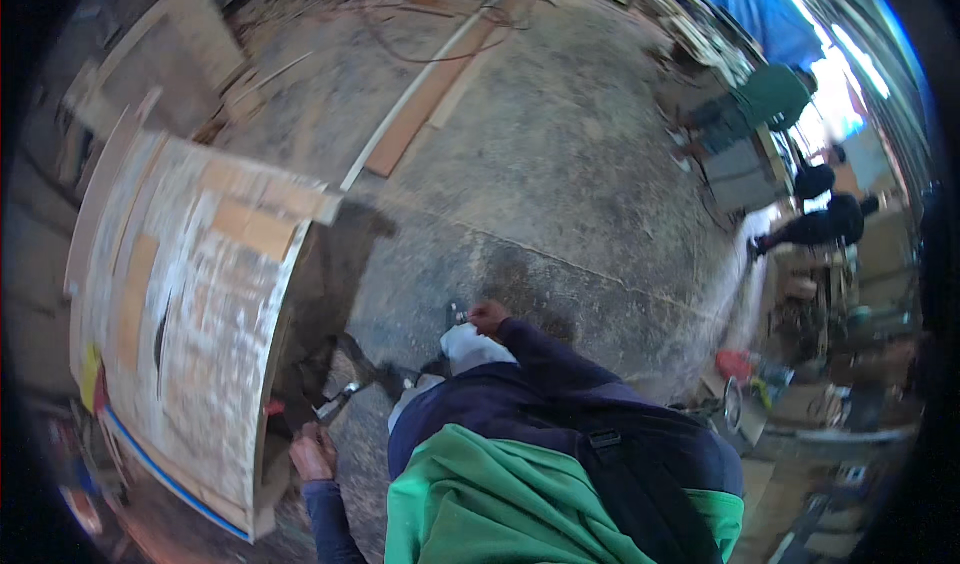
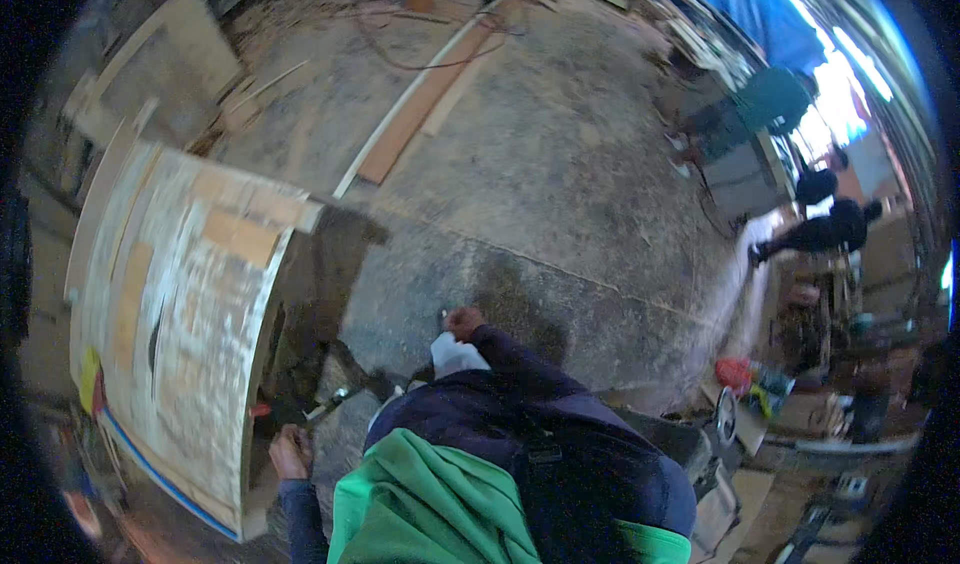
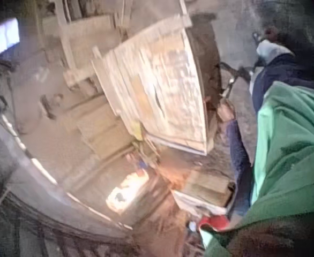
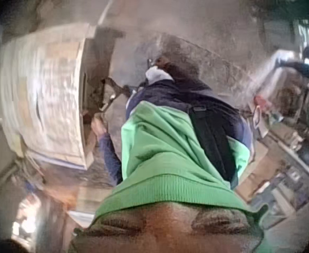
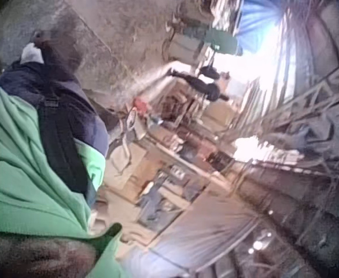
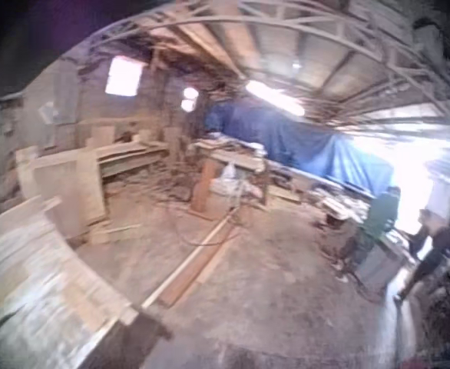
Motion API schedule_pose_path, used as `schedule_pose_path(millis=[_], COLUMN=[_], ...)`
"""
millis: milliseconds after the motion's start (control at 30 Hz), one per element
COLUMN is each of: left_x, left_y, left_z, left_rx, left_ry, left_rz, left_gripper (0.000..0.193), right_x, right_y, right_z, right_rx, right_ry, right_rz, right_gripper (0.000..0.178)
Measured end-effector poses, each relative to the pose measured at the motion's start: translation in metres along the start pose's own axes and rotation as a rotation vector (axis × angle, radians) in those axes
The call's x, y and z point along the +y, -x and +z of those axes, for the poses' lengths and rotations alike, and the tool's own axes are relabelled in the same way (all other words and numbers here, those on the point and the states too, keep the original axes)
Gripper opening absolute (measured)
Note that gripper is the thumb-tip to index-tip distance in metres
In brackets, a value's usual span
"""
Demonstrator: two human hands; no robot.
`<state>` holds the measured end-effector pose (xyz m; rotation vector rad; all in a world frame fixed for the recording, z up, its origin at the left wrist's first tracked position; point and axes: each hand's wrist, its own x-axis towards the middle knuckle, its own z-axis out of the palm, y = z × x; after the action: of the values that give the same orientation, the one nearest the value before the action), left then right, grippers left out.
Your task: Assembling and cleaning furniture components in a wood workshop.
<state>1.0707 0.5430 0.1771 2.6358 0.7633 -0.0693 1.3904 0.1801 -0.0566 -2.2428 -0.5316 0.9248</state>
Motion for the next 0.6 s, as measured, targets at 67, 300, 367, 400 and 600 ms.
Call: schedule_pose_path(millis=[67,300,367,400,600], left_x=[0.05,0.208,0.24,0.257,0.354], left_y=[-0.027,-0.095,-0.11,-0.118,-0.144], left_z=[-0.009,-0.013,-0.01,-0.007,-0.003], left_rx=[-0.008,-0.105,-0.104,-0.102,-0.131], left_ry=[-0.005,0.069,0.092,0.12,0.185], left_rz=[0.071,0.458,0.538,0.579,0.779], left_gripper=[0.011,0.013,0.014,0.015,0.016], right_x=[-0.026,-0.127,-0.151,-0.147,-0.097], right_y=[-0.011,0.03,0.035,0.031,-0.001], right_z=[0.013,-0.021,-0.041,-0.042,-0.054], right_rx=[0.03,-0.048,0.044,0.085,0.405], right_ry=[0.118,-0.186,-0.127,-0.129,-0.29], right_rz=[-0.138,-0.295,-0.355,-0.337,-0.18], right_gripper=[0.015,0.068,0.069,0.069,0.045])
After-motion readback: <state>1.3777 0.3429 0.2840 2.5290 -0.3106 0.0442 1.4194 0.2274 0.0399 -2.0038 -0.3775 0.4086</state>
